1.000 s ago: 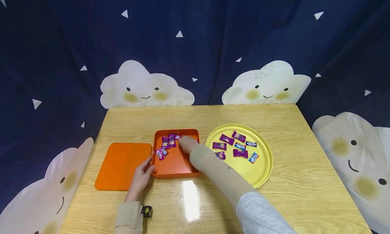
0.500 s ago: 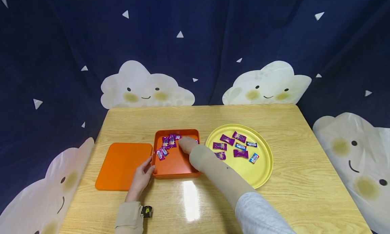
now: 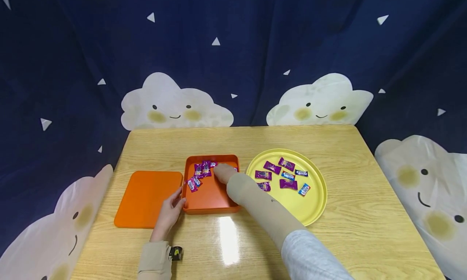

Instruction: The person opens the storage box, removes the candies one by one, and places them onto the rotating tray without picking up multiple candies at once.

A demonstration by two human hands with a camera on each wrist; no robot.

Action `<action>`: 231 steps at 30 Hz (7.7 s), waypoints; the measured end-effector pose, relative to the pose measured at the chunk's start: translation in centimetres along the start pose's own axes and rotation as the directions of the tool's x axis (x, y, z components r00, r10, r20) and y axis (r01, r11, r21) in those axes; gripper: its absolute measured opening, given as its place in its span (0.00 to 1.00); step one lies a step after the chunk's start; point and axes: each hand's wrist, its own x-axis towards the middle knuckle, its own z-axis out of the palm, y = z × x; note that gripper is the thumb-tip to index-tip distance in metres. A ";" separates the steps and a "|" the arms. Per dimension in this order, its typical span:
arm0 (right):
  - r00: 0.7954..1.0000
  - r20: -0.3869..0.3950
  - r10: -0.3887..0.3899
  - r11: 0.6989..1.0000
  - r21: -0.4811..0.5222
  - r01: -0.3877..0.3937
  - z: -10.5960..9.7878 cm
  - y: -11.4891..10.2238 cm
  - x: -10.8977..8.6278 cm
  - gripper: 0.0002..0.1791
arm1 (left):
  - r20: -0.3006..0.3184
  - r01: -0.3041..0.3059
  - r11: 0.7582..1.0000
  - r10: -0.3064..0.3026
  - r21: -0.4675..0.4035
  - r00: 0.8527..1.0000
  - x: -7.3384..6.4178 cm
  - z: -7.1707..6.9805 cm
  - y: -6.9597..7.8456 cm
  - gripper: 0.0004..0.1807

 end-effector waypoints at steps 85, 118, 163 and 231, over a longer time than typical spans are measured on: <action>0.954 -0.004 -0.299 0.934 0.205 0.294 1.6 10.9 -11.5 0.15 | 0.001 -0.012 1.000 0.012 0.002 1.000 0.0 -0.1 -0.1 0.27; 0.964 -0.101 -0.244 0.964 0.085 0.253 0.6 10.4 -11.4 0.04 | -0.008 -0.008 1.000 0.008 0.023 1.000 0.0 0.0 -0.1 0.27; 0.981 -0.193 -0.037 0.987 -0.161 0.005 -1.7 0.8 -3.2 0.21 | 0.006 -0.023 1.000 0.023 0.002 1.000 0.1 -0.1 -0.2 0.27; 0.969 -0.178 0.169 0.982 -0.054 -0.181 14.2 7.4 15.0 0.09 | 0.000 -0.016 1.000 0.016 -0.018 1.000 0.0 0.0 -0.2 0.27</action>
